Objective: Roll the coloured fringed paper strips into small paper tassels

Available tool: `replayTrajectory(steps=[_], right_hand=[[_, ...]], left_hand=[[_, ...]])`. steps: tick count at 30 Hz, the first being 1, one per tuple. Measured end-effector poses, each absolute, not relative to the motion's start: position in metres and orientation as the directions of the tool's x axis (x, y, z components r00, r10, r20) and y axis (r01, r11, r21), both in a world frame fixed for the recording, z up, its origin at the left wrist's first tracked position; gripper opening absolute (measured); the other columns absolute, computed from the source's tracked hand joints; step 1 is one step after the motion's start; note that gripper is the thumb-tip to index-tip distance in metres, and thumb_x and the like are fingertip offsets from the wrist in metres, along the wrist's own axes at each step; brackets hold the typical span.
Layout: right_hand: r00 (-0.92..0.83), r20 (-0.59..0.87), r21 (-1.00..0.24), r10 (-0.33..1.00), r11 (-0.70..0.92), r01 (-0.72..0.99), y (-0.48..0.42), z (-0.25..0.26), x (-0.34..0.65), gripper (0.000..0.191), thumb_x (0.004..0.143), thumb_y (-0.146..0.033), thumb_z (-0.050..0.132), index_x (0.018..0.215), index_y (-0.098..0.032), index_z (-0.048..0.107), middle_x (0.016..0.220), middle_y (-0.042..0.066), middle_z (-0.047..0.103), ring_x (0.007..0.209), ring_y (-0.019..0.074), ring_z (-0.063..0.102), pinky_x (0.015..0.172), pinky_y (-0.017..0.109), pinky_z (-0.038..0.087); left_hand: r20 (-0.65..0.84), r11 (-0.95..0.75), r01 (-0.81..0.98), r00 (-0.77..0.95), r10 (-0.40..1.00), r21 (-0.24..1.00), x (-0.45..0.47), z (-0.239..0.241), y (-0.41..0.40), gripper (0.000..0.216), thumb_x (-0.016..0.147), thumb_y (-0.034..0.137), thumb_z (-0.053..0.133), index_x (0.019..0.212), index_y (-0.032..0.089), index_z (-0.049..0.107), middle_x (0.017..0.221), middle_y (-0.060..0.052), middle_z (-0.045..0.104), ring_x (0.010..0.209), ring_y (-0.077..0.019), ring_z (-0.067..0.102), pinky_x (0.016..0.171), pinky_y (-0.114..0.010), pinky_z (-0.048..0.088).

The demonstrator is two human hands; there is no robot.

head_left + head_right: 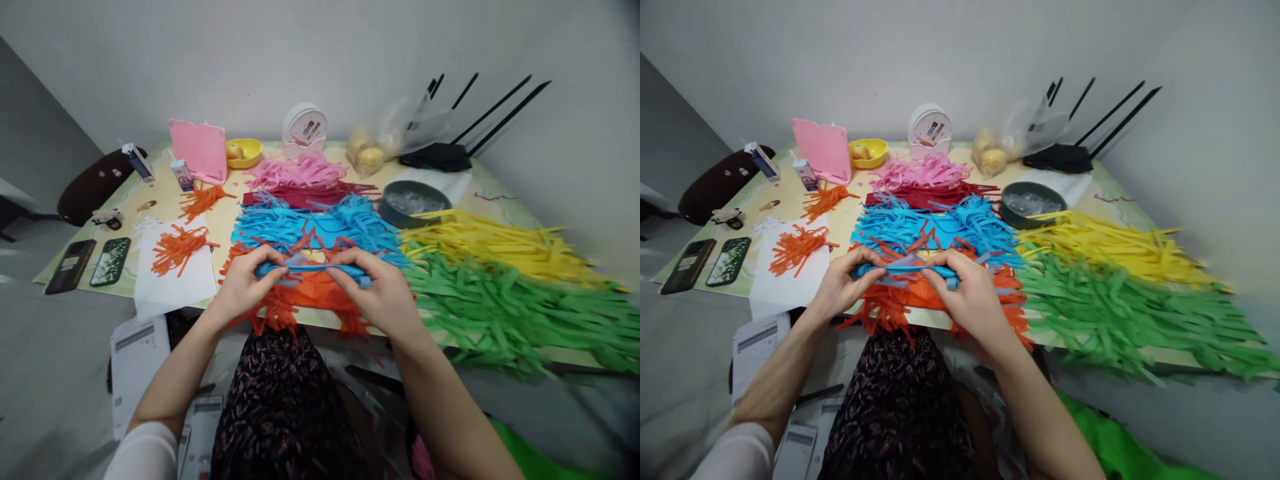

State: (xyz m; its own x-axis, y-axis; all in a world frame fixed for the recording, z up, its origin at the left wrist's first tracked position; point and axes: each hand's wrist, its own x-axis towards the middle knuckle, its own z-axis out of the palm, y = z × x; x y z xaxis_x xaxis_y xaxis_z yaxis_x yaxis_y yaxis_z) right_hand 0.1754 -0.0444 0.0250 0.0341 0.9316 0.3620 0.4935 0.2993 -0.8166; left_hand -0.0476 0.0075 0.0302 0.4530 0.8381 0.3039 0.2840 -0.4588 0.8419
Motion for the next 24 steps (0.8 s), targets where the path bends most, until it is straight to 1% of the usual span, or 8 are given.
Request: replayTrajectory(steps=[3,5,10,14,16,20,22,24], right_hand=[[0.067,0.241,-0.944,0.968,0.218,0.248,-0.044,0.022,0.174,0.012,0.084,-0.034,0.068,0.085,-0.022,0.066,0.073,0.001,0.073,0.063,0.0178,0.069,0.060,0.030,0.057],[0.059,0.195,-0.975,0.979,0.187,0.118,-0.044,0.021,0.173,0.016,0.083,-0.037,0.070,0.090,-0.022,0.070,0.070,0.001,0.073,0.060,0.0176,0.070,0.060,0.030,0.059],[0.049,0.194,-0.981,0.980,0.194,0.009,-0.043,0.016,0.174,0.016,0.084,-0.032,0.070,0.096,-0.024,0.077,0.072,0.001,0.076,0.063,0.0176,0.072,0.065,0.031,0.062],[0.043,0.266,-0.964,0.963,0.265,0.016,-0.043,0.013,0.175,0.011,0.084,-0.024,0.068,0.084,-0.025,0.078,0.077,0.002,0.077,0.065,0.0172,0.073,0.065,0.029,0.061],[0.033,0.295,-0.955,0.955,0.295,0.025,-0.042,0.011,0.173,0.013,0.083,-0.021,0.066,0.079,-0.024,0.078,0.073,0.001,0.076,0.063,0.0163,0.072,0.062,0.027,0.060],[0.055,0.339,-0.941,0.939,0.339,0.000,-0.043,0.010,0.171,0.018,0.081,-0.013,0.062,0.078,-0.023,0.076,0.066,-0.001,0.074,0.056,0.0133,0.070,0.056,0.022,0.058],[0.062,0.395,-0.918,0.917,0.392,0.058,-0.046,0.014,0.171,0.021,0.081,-0.009,0.059,0.078,-0.022,0.076,0.068,0.000,0.074,0.056,0.0125,0.070,0.055,0.021,0.057],[0.013,0.498,-0.854,0.867,0.488,0.182,-0.050,0.021,0.174,0.024,0.081,-0.007,0.057,0.079,-0.022,0.075,0.070,0.000,0.075,0.059,0.0126,0.070,0.058,0.021,0.057]], left_hand=[[0.196,-0.287,0.137,0.462,0.865,0.948,-0.048,0.029,0.006,0.015,0.087,0.031,0.065,0.087,0.017,0.060,0.079,-0.003,0.071,0.069,-0.0141,0.068,0.070,-0.025,0.052],[0.140,-0.180,0.038,0.478,0.867,0.983,-0.047,0.028,0.005,0.018,0.086,0.032,0.067,0.091,0.016,0.062,0.078,-0.003,0.072,0.064,-0.0133,0.068,0.066,-0.025,0.053],[0.075,-0.043,-0.080,0.469,0.880,0.996,-0.046,0.027,0.006,0.020,0.082,0.030,0.070,0.093,0.014,0.075,0.077,-0.006,0.074,0.065,-0.0139,0.067,0.066,-0.026,0.054],[0.054,0.044,-0.204,0.452,0.890,0.978,-0.043,0.024,0.008,0.013,0.076,0.026,0.074,0.081,0.014,0.077,0.067,-0.005,0.072,0.061,-0.0131,0.066,0.067,-0.026,0.054],[0.047,0.078,-0.259,0.442,0.896,0.963,-0.040,0.019,0.008,0.010,0.073,0.024,0.074,0.073,0.014,0.076,0.061,-0.004,0.069,0.059,-0.0126,0.065,0.065,-0.025,0.053],[0.072,0.092,-0.334,0.447,0.892,0.938,-0.042,0.008,0.007,0.008,0.076,0.023,0.071,0.073,0.016,0.073,0.061,-0.002,0.067,0.058,-0.0130,0.065,0.066,-0.026,0.053],[0.119,0.033,-0.275,0.518,0.847,0.961,-0.047,0.011,0.007,0.011,0.080,0.026,0.068,0.078,0.016,0.073,0.070,-0.004,0.071,0.067,-0.0167,0.068,0.073,-0.031,0.055],[0.199,-0.150,-0.132,0.597,0.777,0.980,-0.055,0.021,0.007,0.016,0.085,0.029,0.064,0.079,0.017,0.072,0.093,-0.010,0.075,0.093,-0.0234,0.071,0.089,-0.038,0.053]])
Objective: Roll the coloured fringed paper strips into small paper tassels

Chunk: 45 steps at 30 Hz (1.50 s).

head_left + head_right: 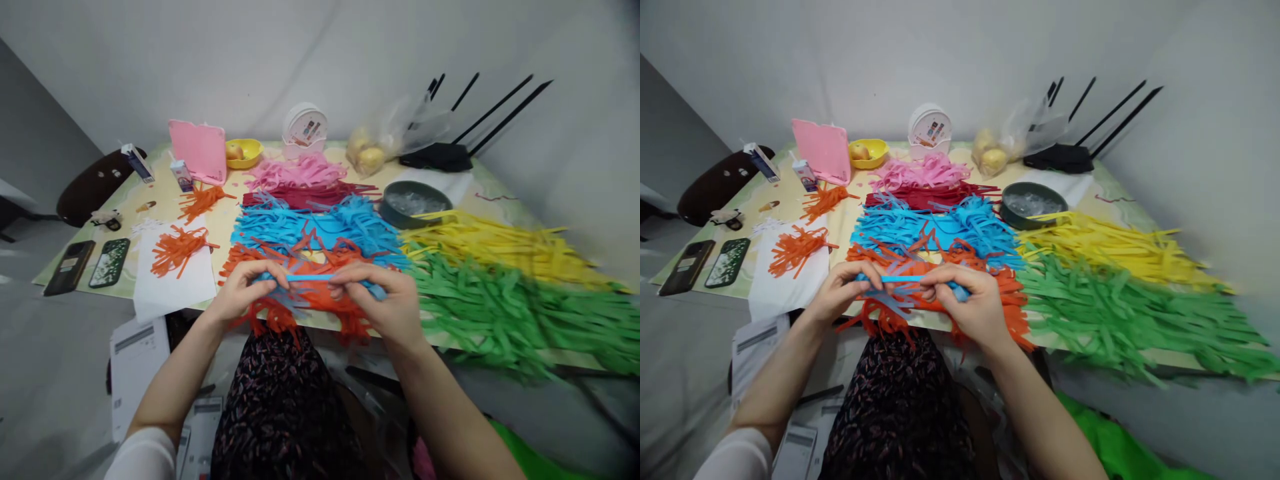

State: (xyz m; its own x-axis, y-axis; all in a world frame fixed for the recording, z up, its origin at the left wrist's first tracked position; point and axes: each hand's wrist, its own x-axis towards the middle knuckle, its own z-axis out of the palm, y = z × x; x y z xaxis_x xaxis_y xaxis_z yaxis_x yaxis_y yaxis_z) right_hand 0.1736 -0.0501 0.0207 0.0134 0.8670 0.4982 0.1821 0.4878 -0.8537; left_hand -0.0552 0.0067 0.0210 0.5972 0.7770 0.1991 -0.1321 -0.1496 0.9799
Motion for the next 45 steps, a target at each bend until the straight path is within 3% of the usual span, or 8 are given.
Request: replayTrajectory(steps=[5,9,14,20,25,31,38,45], right_hand=[[-0.213,0.687,-0.592,0.695,0.705,0.390,-0.059,0.037,0.179,0.027,0.080,-0.002,0.054,0.083,-0.022,0.072,0.072,0.002,0.074,0.067,0.0123,0.071,0.064,0.020,0.057],[-0.356,0.700,-0.471,0.619,0.775,0.421,-0.062,0.039,0.179,0.025,0.083,-0.003,0.054,0.091,-0.020,0.070,0.081,0.004,0.075,0.076,0.0140,0.073,0.070,0.023,0.058],[-0.448,0.677,-0.387,0.584,0.800,0.459,-0.068,0.039,0.185,0.022,0.086,-0.006,0.055,0.095,-0.020,0.070,0.087,0.006,0.076,0.077,0.0142,0.072,0.072,0.023,0.058],[-0.464,0.304,-0.742,0.832,0.512,0.433,-0.063,0.057,0.215,0.047,0.089,-0.037,0.065,0.133,-0.023,0.060,0.130,0.009,0.067,0.117,0.0241,0.065,0.096,0.034,0.054],[-0.435,0.039,-0.938,0.900,0.182,0.294,-0.041,0.041,0.195,0.032,0.091,-0.046,0.060,0.105,-0.021,0.074,0.109,0.008,0.076,0.101,0.0232,0.070,0.090,0.035,0.054],[-0.413,-0.047,-0.996,0.909,-0.075,-0.051,-0.042,0.008,0.158,0.033,0.082,-0.049,0.070,0.075,-0.018,0.068,0.062,0.000,0.067,0.057,0.0120,0.060,0.060,0.024,0.049],[-0.263,0.094,-0.990,0.960,0.062,-0.127,-0.056,0.023,0.153,0.027,0.086,-0.045,0.068,0.088,-0.019,0.070,0.070,0.003,0.073,0.068,0.0155,0.068,0.070,0.028,0.055],[-0.230,0.105,-0.969,0.967,0.048,-0.241,-0.041,0.021,0.165,0.025,0.084,-0.043,0.071,0.091,-0.019,0.069,0.068,0.002,0.074,0.061,0.0146,0.069,0.057,0.024,0.054]], left_hand=[[0.372,-0.614,0.209,0.635,0.677,0.761,-0.061,0.054,0.002,0.014,0.091,0.024,0.059,0.091,0.020,0.072,0.130,-0.010,0.067,0.135,-0.0284,0.049,0.116,-0.049,0.030],[0.347,-0.715,0.253,0.739,0.577,0.652,-0.050,0.059,0.001,0.019,0.092,0.024,0.060,0.107,0.024,0.071,0.113,-0.006,0.075,0.129,-0.0242,0.056,0.117,-0.049,0.029],[0.280,-0.736,0.232,0.819,0.500,0.636,-0.044,0.051,0.005,0.013,0.091,0.027,0.062,0.093,0.021,0.073,0.094,-0.005,0.076,0.095,-0.0177,0.068,0.103,-0.037,0.045],[0.567,-0.884,0.467,0.721,0.399,0.027,-0.048,0.034,0.004,0.014,0.094,0.019,0.055,0.097,0.021,0.069,0.085,-0.001,0.074,0.094,-0.0176,0.064,0.115,-0.052,0.032],[0.693,-0.903,0.380,0.706,0.144,-0.200,-0.048,0.022,0.001,0.019,0.093,0.012,0.055,0.102,0.024,0.067,0.088,0.002,0.077,0.093,-0.0147,0.068,0.116,-0.051,0.032],[0.763,-0.917,0.396,0.608,0.219,-0.052,-0.049,0.002,-0.001,0.020,0.090,0.014,0.060,0.103,0.028,0.068,0.092,0.003,0.078,0.094,-0.0164,0.070,0.114,-0.051,0.033],[0.668,-0.699,0.291,0.212,0.713,0.653,-0.010,-0.012,-0.013,0.015,0.090,0.028,0.063,0.081,0.021,0.073,0.085,-0.005,0.076,0.087,-0.0186,0.069,0.097,-0.044,0.048],[0.629,-0.673,0.347,0.246,0.737,0.653,0.005,0.002,-0.008,0.013,0.089,0.026,0.064,0.082,0.024,0.075,0.082,-0.003,0.077,0.095,-0.0213,0.067,0.093,-0.042,0.048]])
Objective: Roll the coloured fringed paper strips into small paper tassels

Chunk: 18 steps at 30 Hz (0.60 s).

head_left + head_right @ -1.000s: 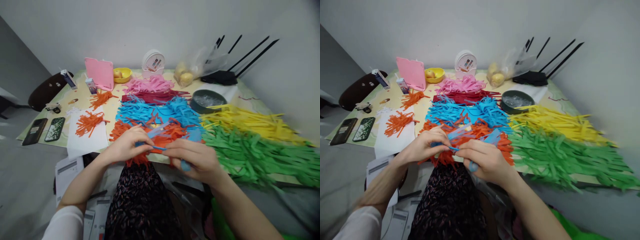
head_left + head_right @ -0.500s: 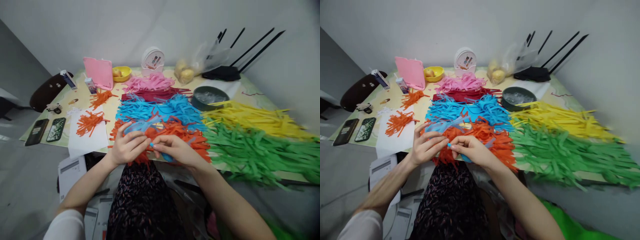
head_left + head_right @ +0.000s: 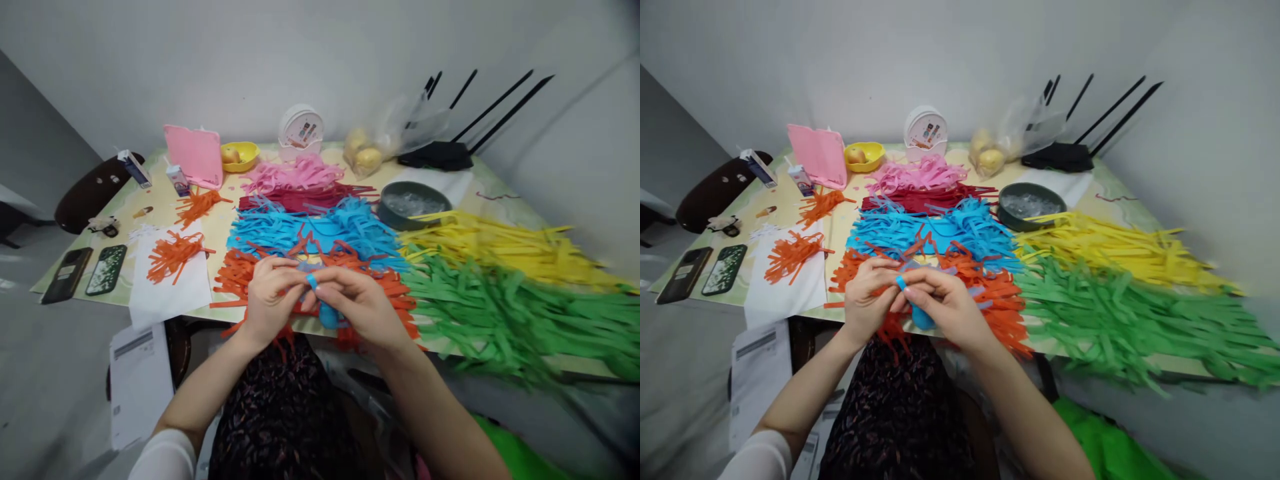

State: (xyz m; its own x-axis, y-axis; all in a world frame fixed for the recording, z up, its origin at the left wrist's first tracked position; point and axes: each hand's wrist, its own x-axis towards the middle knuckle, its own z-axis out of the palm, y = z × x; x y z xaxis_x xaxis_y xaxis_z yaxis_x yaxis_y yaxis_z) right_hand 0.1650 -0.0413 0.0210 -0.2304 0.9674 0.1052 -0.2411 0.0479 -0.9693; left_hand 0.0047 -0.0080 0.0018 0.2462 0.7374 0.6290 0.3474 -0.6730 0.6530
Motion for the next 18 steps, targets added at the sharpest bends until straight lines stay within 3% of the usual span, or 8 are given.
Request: replayTrajectory(steps=[3,5,10,15,18], right_hand=[[-0.161,0.078,-0.942,0.984,0.020,-0.335,-0.035,0.010,0.168,0.029,0.078,-0.047,0.075,0.083,-0.020,0.068,0.059,0.000,0.070,0.050,0.0130,0.063,0.050,0.023,0.051],[-0.117,0.078,-0.940,0.990,0.034,-0.340,-0.034,0.004,0.170,0.029,0.077,-0.048,0.076,0.079,-0.021,0.066,0.058,-0.001,0.070,0.048,0.0123,0.061,0.049,0.023,0.051],[-0.048,0.101,-0.971,0.994,0.088,-0.223,-0.038,0.006,0.176,0.028,0.081,-0.046,0.073,0.088,-0.022,0.060,0.064,0.000,0.072,0.055,0.0149,0.066,0.050,0.024,0.052],[-0.001,0.183,-0.969,0.983,0.181,-0.166,-0.038,0.006,0.176,0.025,0.087,-0.045,0.066,0.088,-0.022,0.055,0.065,0.000,0.073,0.060,0.0149,0.069,0.061,0.026,0.055],[0.069,0.213,-0.976,0.975,0.216,-0.037,-0.037,0.001,0.175,0.019,0.091,-0.040,0.063,0.091,-0.022,0.057,0.069,0.000,0.073,0.064,0.0156,0.071,0.063,0.026,0.055]], left_hand=[[0.659,-0.706,0.473,0.297,0.691,0.527,0.009,0.004,-0.003,0.013,0.090,0.026,0.063,0.084,0.026,0.074,0.083,-0.001,0.078,0.100,-0.0225,0.064,0.104,-0.049,0.039],[0.660,-0.737,0.458,0.352,0.664,0.497,0.012,0.004,0.000,0.013,0.091,0.024,0.062,0.088,0.025,0.074,0.087,-0.002,0.078,0.100,-0.0219,0.065,0.105,-0.048,0.039],[0.562,-0.687,0.264,0.417,0.714,0.677,0.015,0.005,0.002,0.025,0.092,0.019,0.058,0.113,0.022,0.071,0.102,-0.007,0.076,0.099,-0.0178,0.067,0.092,-0.034,0.052],[0.465,-0.546,0.196,0.341,0.817,0.815,0.020,0.009,-0.004,0.016,0.089,0.018,0.061,0.094,0.019,0.076,0.097,-0.008,0.075,0.095,-0.0180,0.068,0.089,-0.033,0.054],[0.430,-0.487,0.150,0.299,0.852,0.861,0.027,0.007,-0.005,0.014,0.087,0.023,0.064,0.091,0.018,0.076,0.093,-0.009,0.075,0.093,-0.0193,0.068,0.087,-0.034,0.055]])
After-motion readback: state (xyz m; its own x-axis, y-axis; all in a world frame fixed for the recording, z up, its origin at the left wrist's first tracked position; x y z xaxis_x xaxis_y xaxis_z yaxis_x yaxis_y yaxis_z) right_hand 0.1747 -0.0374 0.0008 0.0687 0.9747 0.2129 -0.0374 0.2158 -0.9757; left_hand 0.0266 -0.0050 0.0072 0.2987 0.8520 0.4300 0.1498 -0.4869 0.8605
